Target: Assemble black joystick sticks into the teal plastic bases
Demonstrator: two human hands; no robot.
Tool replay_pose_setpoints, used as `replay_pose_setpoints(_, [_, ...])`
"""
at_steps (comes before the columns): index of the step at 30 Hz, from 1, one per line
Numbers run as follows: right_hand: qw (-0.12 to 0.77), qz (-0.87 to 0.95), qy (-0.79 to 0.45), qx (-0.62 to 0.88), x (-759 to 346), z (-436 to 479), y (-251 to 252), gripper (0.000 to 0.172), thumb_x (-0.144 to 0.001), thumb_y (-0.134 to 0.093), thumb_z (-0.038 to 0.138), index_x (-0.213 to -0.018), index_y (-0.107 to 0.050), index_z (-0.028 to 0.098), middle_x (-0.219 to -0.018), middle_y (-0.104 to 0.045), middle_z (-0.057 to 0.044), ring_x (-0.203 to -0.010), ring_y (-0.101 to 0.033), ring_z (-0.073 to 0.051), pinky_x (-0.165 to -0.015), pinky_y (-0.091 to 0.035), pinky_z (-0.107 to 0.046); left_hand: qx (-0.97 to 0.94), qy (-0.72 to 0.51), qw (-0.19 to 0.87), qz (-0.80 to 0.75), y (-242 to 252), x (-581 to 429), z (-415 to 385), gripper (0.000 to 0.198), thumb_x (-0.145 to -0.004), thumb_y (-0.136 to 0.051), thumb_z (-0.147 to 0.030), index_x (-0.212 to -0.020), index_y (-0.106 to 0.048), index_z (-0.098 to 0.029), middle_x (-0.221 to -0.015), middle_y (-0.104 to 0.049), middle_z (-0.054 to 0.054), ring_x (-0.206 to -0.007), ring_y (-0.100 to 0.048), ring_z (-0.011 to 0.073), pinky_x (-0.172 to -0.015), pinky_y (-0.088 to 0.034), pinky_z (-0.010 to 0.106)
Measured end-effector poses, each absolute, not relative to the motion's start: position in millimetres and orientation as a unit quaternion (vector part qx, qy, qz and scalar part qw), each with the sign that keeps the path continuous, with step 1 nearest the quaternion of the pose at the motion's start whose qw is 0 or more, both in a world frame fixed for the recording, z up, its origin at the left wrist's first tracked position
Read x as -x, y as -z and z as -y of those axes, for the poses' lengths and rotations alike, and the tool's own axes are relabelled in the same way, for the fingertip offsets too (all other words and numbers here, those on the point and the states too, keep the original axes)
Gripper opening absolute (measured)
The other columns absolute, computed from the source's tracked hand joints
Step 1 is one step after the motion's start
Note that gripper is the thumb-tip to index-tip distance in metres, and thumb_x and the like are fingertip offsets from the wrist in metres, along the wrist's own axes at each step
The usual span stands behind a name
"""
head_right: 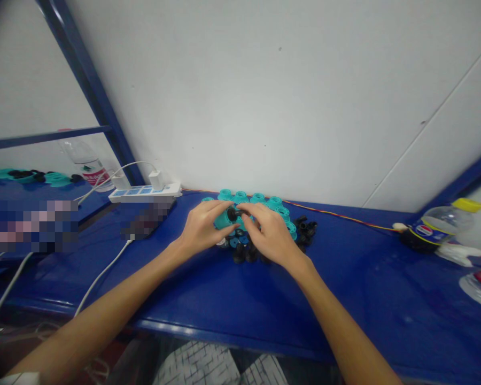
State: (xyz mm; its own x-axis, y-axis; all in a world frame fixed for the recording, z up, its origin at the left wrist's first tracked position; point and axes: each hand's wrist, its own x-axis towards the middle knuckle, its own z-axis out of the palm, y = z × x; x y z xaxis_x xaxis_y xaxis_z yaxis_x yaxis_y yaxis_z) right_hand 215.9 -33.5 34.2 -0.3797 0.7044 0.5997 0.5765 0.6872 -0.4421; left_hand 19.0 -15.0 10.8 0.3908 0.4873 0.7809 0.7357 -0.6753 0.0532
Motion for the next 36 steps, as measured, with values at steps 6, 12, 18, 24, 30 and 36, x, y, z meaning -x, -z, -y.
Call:
replay_pose_setpoints(6, [0.413,0.816,-0.079,0.396,-212.8,33.3,-34.2,0.024,-0.095,-0.048,0.027,-0.102,-0.07,0.019,-0.091,-0.071,-0.006,-0.077,-0.066,-0.019,-0.071,-0.054,-0.033,0.834,0.391,0.14,0.363,-11.5,-22.3,18.0,0.037,-0.084,-0.066,-0.036,-0.114,-0.064,-0.015,-0.11,-0.072,0.013,-0.101,-0.068,0.0258,-0.085,-0.054,0.037])
replay_pose_setpoints(12, [0.437,0.8,-0.101,0.399,-212.0,30.7,-33.1,0.025,-0.093,-0.052,0.031,-0.107,-0.068,0.018,-0.097,-0.068,-0.007,-0.074,-0.064,-0.016,-0.067,-0.052,-0.029,0.842,0.386,0.122,0.356,-11.7,-23.8,19.1,0.04,-0.082,-0.069,-0.035,-0.116,-0.064,-0.014,-0.108,-0.073,0.012,-0.098,-0.069,0.0262,-0.082,-0.055,0.036])
replay_pose_setpoints(18, [0.425,0.79,-0.104,0.43,-208.9,31.9,-32.8,0.028,-0.094,-0.05,0.037,-0.096,-0.07,0.017,-0.067,-0.063,-0.001,-0.056,-0.056,-0.014,-0.057,-0.045,-0.026,0.84,0.39,0.124,0.357,-10.0,-24.9,18.7,0.039,-0.084,-0.067,-0.036,-0.115,-0.064,-0.012,-0.11,-0.071,0.013,-0.099,-0.068,0.0269,-0.084,-0.055,0.037])
replay_pose_setpoints(24, [0.47,0.795,-0.018,0.384,-206.9,32.0,-30.5,0.019,-0.088,-0.052,0.022,-0.1,-0.065,0.016,-0.084,-0.068,-0.005,-0.065,-0.06,-0.015,-0.065,-0.049,-0.028,0.838,0.395,0.12,0.357,-12.2,-30.0,23.8,0.038,-0.084,-0.066,-0.035,-0.116,-0.064,-0.014,-0.109,-0.072,0.012,-0.099,-0.068,0.0248,-0.085,-0.055,0.035])
replay_pose_setpoints(30, [0.485,0.796,0.06,0.357,-208.4,29.9,-24.5,0.018,-0.086,-0.051,0.02,-0.098,-0.065,0.017,-0.086,-0.069,-0.007,-0.067,-0.061,-0.016,-0.067,-0.051,-0.03,0.828,0.406,0.114,0.369,-9.8,-26.9,19.0,0.039,-0.084,-0.066,-0.038,-0.116,-0.065,-0.016,-0.109,-0.072,0.012,-0.1,-0.069,0.024,-0.086,-0.056,0.036])
replay_pose_setpoints(36, [0.52,0.755,0.013,0.399,-224.5,20.0,-29.5,0.021,-0.085,-0.055,0.027,-0.096,-0.07,0.017,-0.084,-0.071,-0.006,-0.066,-0.062,-0.016,-0.065,-0.051,-0.028,0.814,0.417,0.12,0.387,-7.2,-22.2,14.0,0.044,-0.082,-0.069,-0.045,-0.116,-0.065,-0.017,-0.111,-0.072,0.011,-0.1,-0.069,0.0238,-0.086,-0.056,0.035])
